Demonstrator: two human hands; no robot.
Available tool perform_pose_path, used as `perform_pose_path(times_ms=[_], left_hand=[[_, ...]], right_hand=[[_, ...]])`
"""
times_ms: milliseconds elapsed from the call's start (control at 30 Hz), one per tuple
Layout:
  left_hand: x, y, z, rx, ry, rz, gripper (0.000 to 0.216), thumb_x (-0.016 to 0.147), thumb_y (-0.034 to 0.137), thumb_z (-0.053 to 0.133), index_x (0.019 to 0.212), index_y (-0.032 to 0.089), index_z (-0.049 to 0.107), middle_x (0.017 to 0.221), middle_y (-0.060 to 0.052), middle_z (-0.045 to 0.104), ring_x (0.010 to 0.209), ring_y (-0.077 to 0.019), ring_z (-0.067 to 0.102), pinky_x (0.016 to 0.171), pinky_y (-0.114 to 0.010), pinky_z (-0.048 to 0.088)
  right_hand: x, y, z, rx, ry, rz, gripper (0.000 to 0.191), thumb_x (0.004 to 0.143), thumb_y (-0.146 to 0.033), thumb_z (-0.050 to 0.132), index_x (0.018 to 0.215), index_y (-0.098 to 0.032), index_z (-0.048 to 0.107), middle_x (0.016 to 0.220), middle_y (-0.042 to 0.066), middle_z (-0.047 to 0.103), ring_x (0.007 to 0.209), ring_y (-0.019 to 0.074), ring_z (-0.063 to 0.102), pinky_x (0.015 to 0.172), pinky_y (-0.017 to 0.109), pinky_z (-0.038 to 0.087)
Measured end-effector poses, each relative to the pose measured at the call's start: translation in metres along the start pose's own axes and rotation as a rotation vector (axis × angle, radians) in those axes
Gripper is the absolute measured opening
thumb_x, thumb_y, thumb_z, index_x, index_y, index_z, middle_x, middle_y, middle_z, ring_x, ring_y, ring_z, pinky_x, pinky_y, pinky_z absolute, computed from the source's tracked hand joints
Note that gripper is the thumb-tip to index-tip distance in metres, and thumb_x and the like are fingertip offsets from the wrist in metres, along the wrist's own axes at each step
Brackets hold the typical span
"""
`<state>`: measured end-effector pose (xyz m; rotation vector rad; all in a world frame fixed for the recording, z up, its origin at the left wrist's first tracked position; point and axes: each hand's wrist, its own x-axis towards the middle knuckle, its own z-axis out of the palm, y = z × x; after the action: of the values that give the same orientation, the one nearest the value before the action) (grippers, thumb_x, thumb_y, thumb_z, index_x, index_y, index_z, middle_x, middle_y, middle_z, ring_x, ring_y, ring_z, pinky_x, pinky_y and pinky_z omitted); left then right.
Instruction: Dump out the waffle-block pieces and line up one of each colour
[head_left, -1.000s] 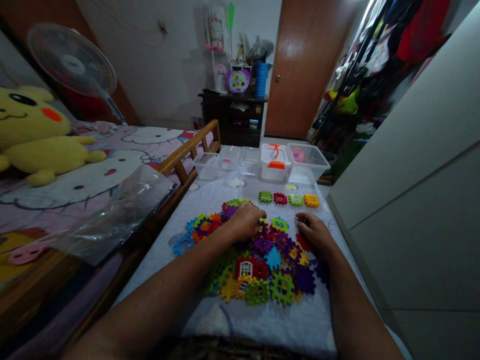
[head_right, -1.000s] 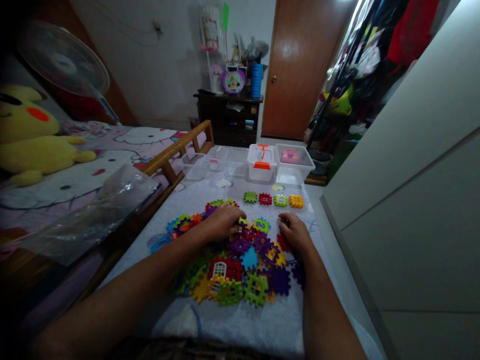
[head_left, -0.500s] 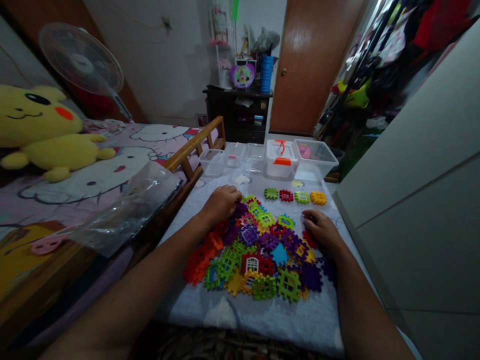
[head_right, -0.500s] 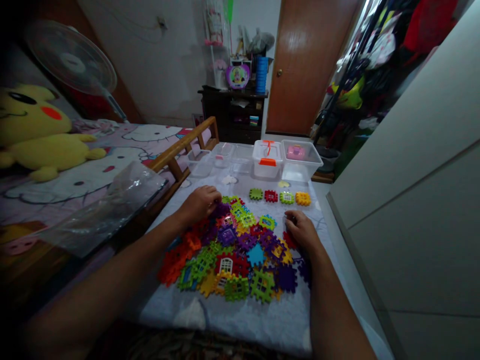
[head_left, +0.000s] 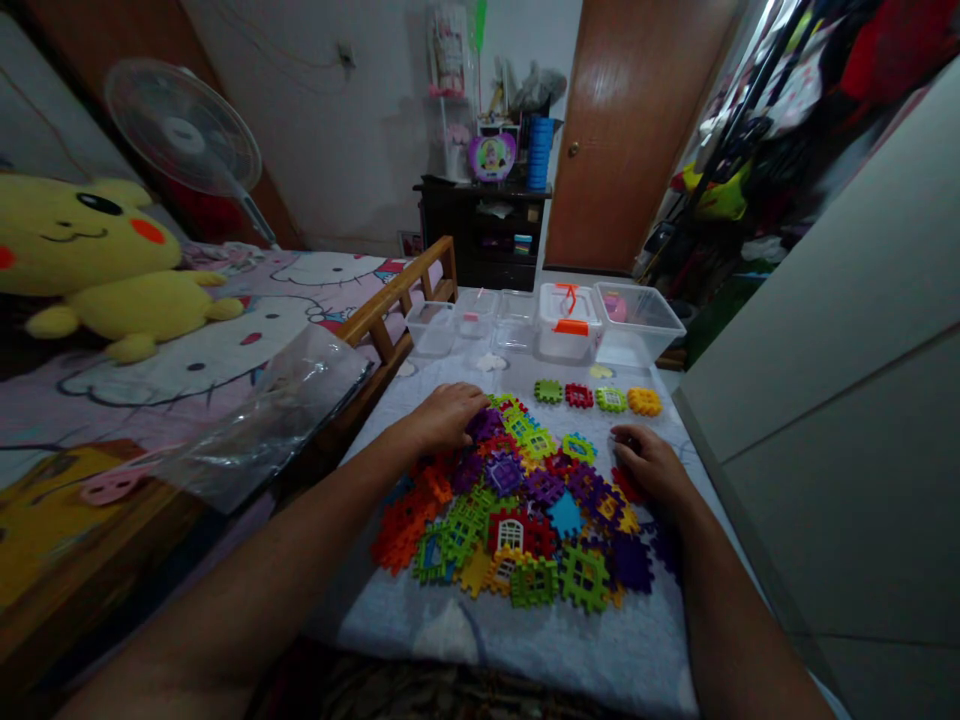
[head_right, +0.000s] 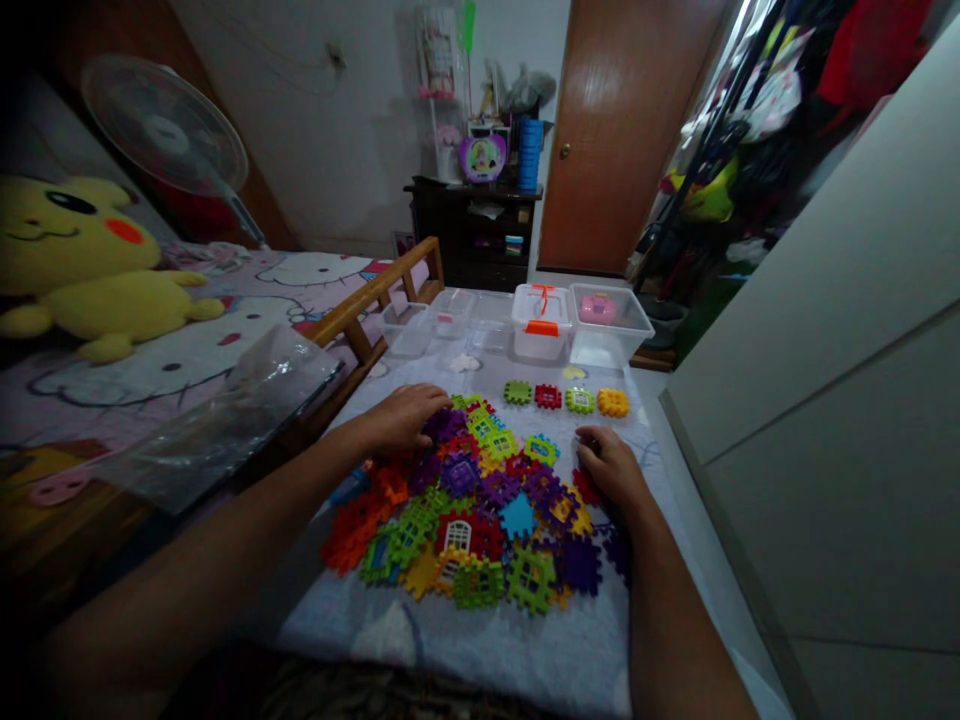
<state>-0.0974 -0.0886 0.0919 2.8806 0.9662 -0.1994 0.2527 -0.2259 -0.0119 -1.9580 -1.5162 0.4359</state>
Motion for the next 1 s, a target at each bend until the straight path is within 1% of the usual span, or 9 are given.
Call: perform_pose_path(times_ms=[167, 367, 500, 667, 833, 1000], left_hand=[[0.01, -0.003, 0.004, 0.003, -0.071, 0.019, 0.051, 0.071, 0.021, 0.075, 0.12, 0.019, 0.062, 0.128, -0.012, 0.064, 0.124, -0.0285, 0.057, 0.105, -0.036, 0.042], [0.016, -0.006, 0.003, -0.007, -0.096, 0.014, 0.047, 0.069, 0.017, 0.073, 0.116, 0.02, 0.065, 0.122, -0.011, 0.066, 0.117, -0.0282, 0.06, 0.099, -0.035, 0.046], [0.021, -0.008, 0.006, 0.013, -0.098, 0.027, 0.046, 0.069, 0.021, 0.073, 0.115, 0.019, 0.065, 0.118, -0.011, 0.066, 0.111, -0.0286, 0.061, 0.095, -0.036, 0.048], [0.023, -0.006, 0.008, 0.027, -0.071, 0.017, 0.043, 0.065, 0.026, 0.076, 0.106, 0.022, 0.065, 0.111, -0.009, 0.067, 0.106, -0.0283, 0.062, 0.091, -0.036, 0.048], [0.021, -0.001, 0.005, 0.058, -0.061, 0.045, 0.041, 0.067, 0.03, 0.076, 0.106, 0.021, 0.065, 0.11, -0.01, 0.067, 0.105, -0.0282, 0.062, 0.092, -0.036, 0.048], [0.021, -0.002, -0.001, 0.042, -0.035, 0.057, 0.041, 0.066, 0.028, 0.074, 0.105, 0.021, 0.065, 0.11, -0.009, 0.067, 0.104, -0.0275, 0.062, 0.092, -0.036, 0.047]], right_hand=[[0.0, -0.002, 0.0, 0.015, 0.013, 0.01, 0.03, 0.079, -0.03, 0.057, 0.103, -0.02, 0.072, 0.101, 0.008, 0.073, 0.092, 0.0226, 0.067, 0.088, 0.037, 0.053], [-0.001, -0.002, 0.0, 0.025, 0.015, 0.008, 0.029, 0.079, -0.032, 0.058, 0.103, -0.022, 0.072, 0.1, 0.007, 0.073, 0.089, 0.0223, 0.068, 0.086, 0.037, 0.053], [0.0, 0.0, 0.001, 0.026, 0.012, 0.01, 0.03, 0.079, -0.034, 0.058, 0.103, -0.021, 0.072, 0.098, 0.008, 0.073, 0.088, 0.0222, 0.067, 0.085, 0.036, 0.053], [0.0, 0.001, 0.0, 0.022, 0.002, -0.001, 0.03, 0.08, -0.034, 0.057, 0.103, -0.021, 0.071, 0.1, 0.008, 0.073, 0.09, 0.0222, 0.067, 0.086, 0.037, 0.052], [0.0, 0.0, 0.0, 0.017, -0.003, 0.006, 0.031, 0.08, -0.034, 0.056, 0.104, -0.02, 0.071, 0.101, 0.008, 0.072, 0.09, 0.0223, 0.067, 0.085, 0.036, 0.052], [0.0, 0.002, 0.002, 0.031, 0.017, 0.003, 0.029, 0.079, -0.032, 0.057, 0.102, -0.022, 0.071, 0.101, 0.008, 0.073, 0.092, 0.0231, 0.067, 0.088, 0.038, 0.052]])
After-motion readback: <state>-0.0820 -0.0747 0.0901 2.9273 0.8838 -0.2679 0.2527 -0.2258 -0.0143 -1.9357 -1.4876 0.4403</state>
